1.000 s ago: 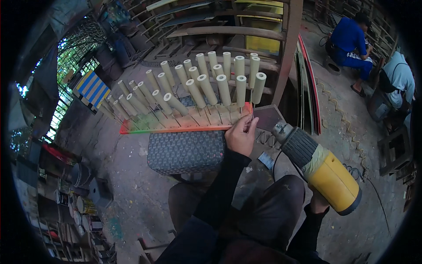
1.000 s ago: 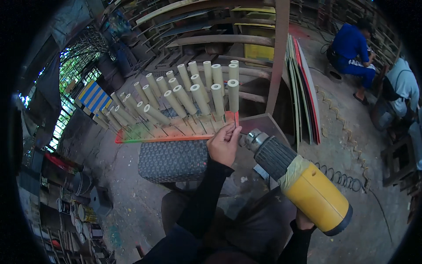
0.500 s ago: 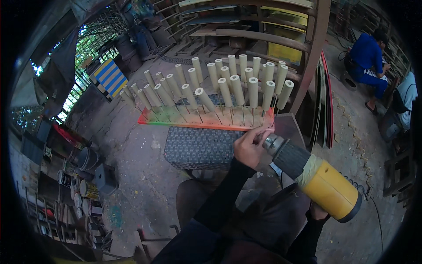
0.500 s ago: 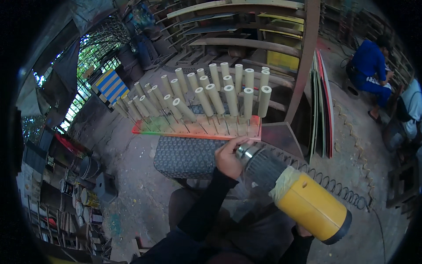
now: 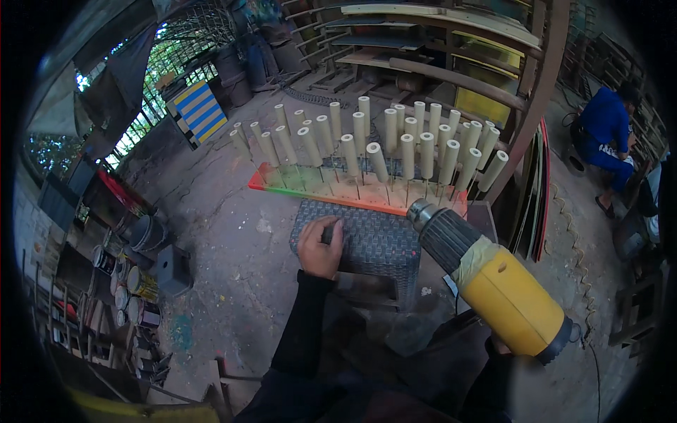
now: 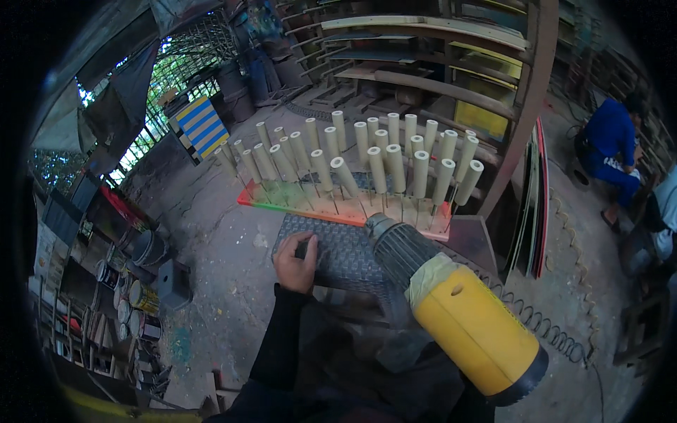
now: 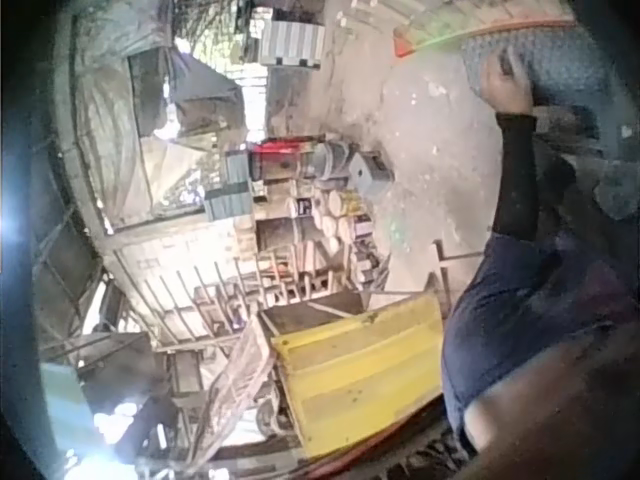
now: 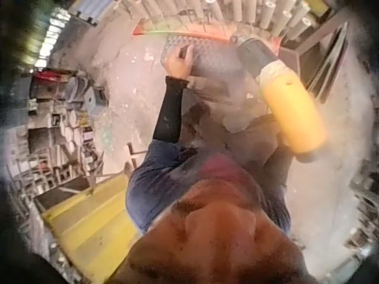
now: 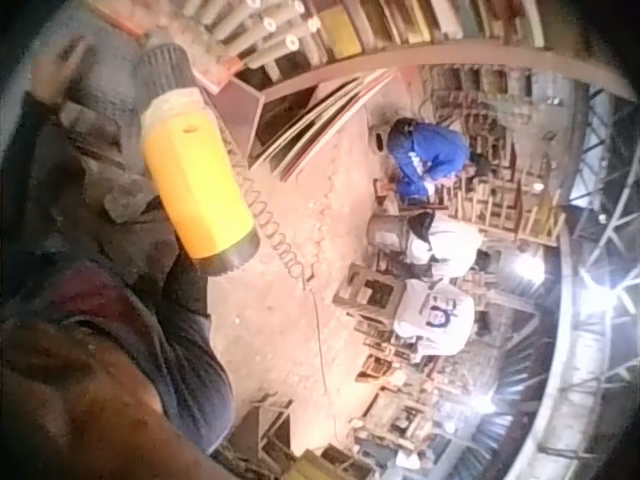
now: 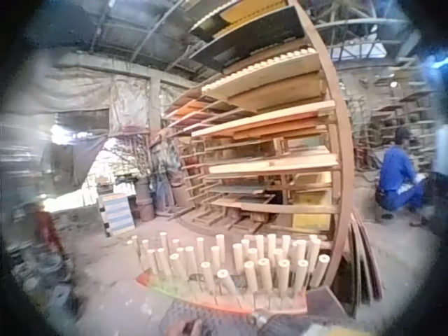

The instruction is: The person uses a yellow heat gun to apply heat to the tops of multiple white cylindrical candles arranged on a wooden board. They then insert thin metal rods into the heated centers of the candles, repeating the process for several units.

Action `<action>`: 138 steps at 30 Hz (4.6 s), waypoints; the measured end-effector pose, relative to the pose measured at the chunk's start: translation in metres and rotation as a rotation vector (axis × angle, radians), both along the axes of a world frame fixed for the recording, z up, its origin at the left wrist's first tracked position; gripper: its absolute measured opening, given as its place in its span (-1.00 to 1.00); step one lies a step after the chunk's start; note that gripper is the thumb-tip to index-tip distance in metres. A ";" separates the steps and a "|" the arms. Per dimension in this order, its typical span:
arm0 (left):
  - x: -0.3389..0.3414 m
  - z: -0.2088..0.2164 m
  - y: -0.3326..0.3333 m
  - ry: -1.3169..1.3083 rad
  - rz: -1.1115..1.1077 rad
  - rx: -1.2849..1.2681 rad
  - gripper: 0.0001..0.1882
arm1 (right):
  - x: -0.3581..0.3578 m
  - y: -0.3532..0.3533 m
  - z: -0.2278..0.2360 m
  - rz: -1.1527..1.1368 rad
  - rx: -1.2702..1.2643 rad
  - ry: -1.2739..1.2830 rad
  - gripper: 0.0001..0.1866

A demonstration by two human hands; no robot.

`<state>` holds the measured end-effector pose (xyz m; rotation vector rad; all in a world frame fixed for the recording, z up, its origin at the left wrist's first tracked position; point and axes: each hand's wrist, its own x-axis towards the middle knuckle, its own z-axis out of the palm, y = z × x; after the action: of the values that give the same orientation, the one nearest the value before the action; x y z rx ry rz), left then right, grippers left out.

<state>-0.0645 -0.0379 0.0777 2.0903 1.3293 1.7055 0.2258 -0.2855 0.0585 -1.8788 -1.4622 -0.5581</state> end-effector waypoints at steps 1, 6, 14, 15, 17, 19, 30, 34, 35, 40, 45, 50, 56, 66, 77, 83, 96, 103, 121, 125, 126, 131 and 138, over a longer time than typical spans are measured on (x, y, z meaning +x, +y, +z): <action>0.000 -0.005 0.008 0.005 -0.005 0.001 -0.89 | -0.006 -0.001 0.006 -0.005 -0.019 0.017 -0.46; -0.044 -0.018 0.010 0.091 0.110 -0.003 -0.89 | -0.035 0.025 0.001 0.173 -0.066 0.151 -0.50; -0.048 -0.040 0.012 0.098 0.123 0.080 -0.93 | -0.081 0.052 0.011 0.302 -0.144 0.237 -0.56; -0.049 -0.041 0.012 0.094 0.120 0.079 -0.93 | -0.086 0.055 0.012 0.317 -0.149 0.243 -0.57; -0.050 -0.043 0.012 0.083 0.111 0.077 -0.93 | -0.094 0.061 0.015 0.345 -0.158 0.249 -0.58; -0.050 -0.044 0.012 0.081 0.111 0.096 -0.93 | -0.104 0.067 0.017 0.374 -0.166 0.258 -0.60; -0.057 -0.050 0.012 0.041 0.081 0.103 -0.87 | -0.167 0.107 0.039 0.567 -0.142 0.191 -0.68; -0.056 -0.046 0.011 0.027 0.074 0.107 -0.88 | -0.189 0.123 0.041 0.572 -0.123 0.187 -0.62; -0.057 -0.046 0.011 0.026 0.075 0.107 -0.88 | -0.194 0.126 0.042 0.565 -0.146 0.186 -0.60; -0.059 -0.049 0.010 0.076 0.050 0.051 -0.79 | -0.222 0.157 0.053 0.673 -0.183 0.276 -0.58; -0.036 -0.073 0.019 -0.395 -0.107 -0.274 -0.66 | -0.253 0.177 0.067 0.726 -0.026 0.286 -0.43; -0.048 -0.069 0.018 -0.140 -0.073 -0.177 -0.66 | -0.283 0.175 0.100 0.709 0.026 0.188 -0.34; -0.050 -0.069 0.018 -0.098 -0.074 -0.144 -0.66 | -0.294 0.182 0.105 0.724 0.046 0.205 -0.29; -0.057 -0.068 0.017 -0.051 -0.062 -0.131 -0.67 | -0.310 0.183 0.113 0.725 -0.007 0.168 -0.25; -0.061 -0.067 0.018 0.039 -0.053 -0.071 -0.67 | -0.285 0.169 0.106 0.690 0.085 0.270 -0.31; -0.068 -0.065 0.016 0.249 0.020 0.041 -0.68 | -0.262 0.153 0.101 0.679 0.115 0.384 -0.35; -0.059 -0.051 0.009 0.103 0.101 0.090 -0.82 | -0.216 0.122 0.074 0.631 0.104 0.664 -0.37; -0.060 -0.056 0.009 0.098 0.100 0.074 -0.84 | -0.189 0.102 0.057 0.653 0.028 1.120 -0.44; -0.058 -0.051 0.007 0.131 0.123 0.080 -0.85 | -0.145 0.092 0.038 0.336 -0.085 0.700 -0.55; -0.056 -0.051 0.008 0.126 0.119 0.099 -0.85 | -0.126 0.076 0.035 0.322 -0.060 0.684 -0.56; -0.056 -0.051 0.008 0.126 0.120 0.098 -0.85 | -0.121 0.068 0.034 0.315 -0.052 0.674 -0.57; -0.056 -0.052 0.008 0.139 0.125 0.096 -0.84 | -0.099 0.033 0.030 0.256 -0.038 0.619 -0.58; -0.042 -0.053 0.015 0.127 0.061 0.099 -0.84 | -0.074 0.022 0.043 0.142 0.005 0.543 -0.60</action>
<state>-0.1068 -0.0231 0.0243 2.2701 1.3834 1.7220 0.1515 -0.2639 0.1019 -1.7238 -1.2087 0.0244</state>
